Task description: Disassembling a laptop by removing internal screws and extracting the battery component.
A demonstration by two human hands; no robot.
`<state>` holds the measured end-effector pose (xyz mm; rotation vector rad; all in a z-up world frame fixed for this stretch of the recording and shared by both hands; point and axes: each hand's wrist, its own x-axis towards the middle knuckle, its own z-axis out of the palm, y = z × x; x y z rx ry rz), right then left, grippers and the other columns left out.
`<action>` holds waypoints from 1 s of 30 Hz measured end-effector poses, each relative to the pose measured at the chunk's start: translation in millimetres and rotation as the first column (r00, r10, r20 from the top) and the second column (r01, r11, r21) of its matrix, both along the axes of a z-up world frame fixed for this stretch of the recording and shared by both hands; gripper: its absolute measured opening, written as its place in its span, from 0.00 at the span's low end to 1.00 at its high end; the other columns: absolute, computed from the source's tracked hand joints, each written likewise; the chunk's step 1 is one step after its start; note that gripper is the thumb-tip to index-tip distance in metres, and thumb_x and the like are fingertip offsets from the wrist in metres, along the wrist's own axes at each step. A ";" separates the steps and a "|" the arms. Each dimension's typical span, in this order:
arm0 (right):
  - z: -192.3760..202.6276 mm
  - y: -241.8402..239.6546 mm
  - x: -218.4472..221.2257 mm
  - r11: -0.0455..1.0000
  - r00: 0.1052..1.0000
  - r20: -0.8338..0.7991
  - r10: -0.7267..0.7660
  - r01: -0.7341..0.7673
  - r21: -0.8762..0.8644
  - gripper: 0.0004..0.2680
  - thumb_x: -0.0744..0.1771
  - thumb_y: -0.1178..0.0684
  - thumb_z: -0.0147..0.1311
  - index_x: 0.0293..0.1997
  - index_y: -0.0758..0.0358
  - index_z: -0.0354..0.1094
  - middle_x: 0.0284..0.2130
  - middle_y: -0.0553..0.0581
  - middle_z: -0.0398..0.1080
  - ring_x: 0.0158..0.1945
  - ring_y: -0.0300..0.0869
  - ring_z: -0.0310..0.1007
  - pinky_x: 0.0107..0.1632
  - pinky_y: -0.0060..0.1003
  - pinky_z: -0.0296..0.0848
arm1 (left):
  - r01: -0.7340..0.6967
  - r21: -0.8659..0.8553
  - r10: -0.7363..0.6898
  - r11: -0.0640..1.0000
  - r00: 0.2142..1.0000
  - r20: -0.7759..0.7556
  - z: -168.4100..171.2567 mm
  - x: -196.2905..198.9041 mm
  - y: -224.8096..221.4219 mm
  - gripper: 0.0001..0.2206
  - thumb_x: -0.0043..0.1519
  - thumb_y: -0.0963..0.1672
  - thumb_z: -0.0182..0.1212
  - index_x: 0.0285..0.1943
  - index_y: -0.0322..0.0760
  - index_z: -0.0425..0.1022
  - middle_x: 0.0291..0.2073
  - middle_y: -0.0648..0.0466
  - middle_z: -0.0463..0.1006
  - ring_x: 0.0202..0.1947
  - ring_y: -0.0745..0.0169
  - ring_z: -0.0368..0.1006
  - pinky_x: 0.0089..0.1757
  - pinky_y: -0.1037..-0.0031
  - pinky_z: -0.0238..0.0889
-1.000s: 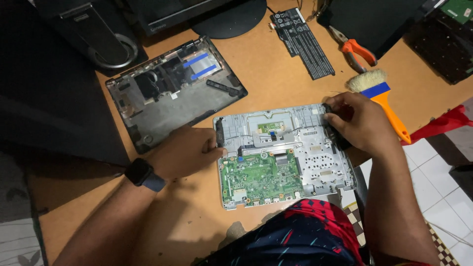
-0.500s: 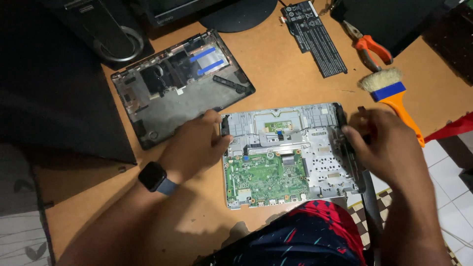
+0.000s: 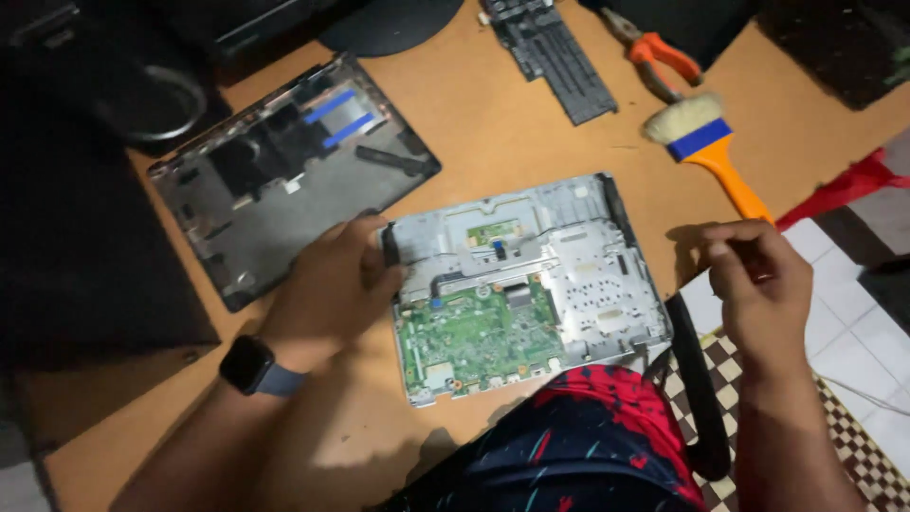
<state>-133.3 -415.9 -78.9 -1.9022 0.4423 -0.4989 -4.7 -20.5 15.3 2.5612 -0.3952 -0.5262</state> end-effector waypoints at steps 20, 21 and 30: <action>-52.0 -99.3 -80.6 0.915 0.827 -0.557 -0.079 -0.162 -0.370 0.16 0.65 0.59 0.47 0.57 0.57 0.73 0.44 0.55 0.79 0.28 0.45 0.72 0.34 0.42 0.71 | 0.036 -0.031 -0.035 0.999 0.999 0.013 -6.5 1.5 5.8 0.09 0.61 0.47 0.63 0.46 0.46 0.69 0.24 0.57 0.76 0.28 0.57 0.76 0.32 0.62 0.66; -56.9 -118.3 -74.1 0.848 0.831 -0.508 -0.224 -0.091 -0.522 0.16 0.65 0.57 0.51 0.61 0.60 0.73 0.44 0.56 0.78 0.37 0.50 0.73 0.47 0.48 0.70 | 0.006 -0.024 -0.006 1.000 1.000 -0.018 -2.8 2.6 2.8 0.16 0.60 0.47 0.61 0.57 0.48 0.73 0.25 0.57 0.78 0.31 0.57 0.78 0.33 0.61 0.68; -475.5 -284.9 -131.1 0.060 -0.032 -0.998 0.053 -0.998 0.035 0.09 0.67 0.59 0.51 0.50 0.54 0.71 0.43 0.51 0.75 0.48 0.44 0.76 0.53 0.38 0.74 | -0.053 0.046 0.053 0.998 0.999 -0.005 -8.6 6.5 2.0 0.26 0.55 0.49 0.68 0.64 0.48 0.70 0.33 0.51 0.87 0.39 0.51 0.83 0.40 0.60 0.70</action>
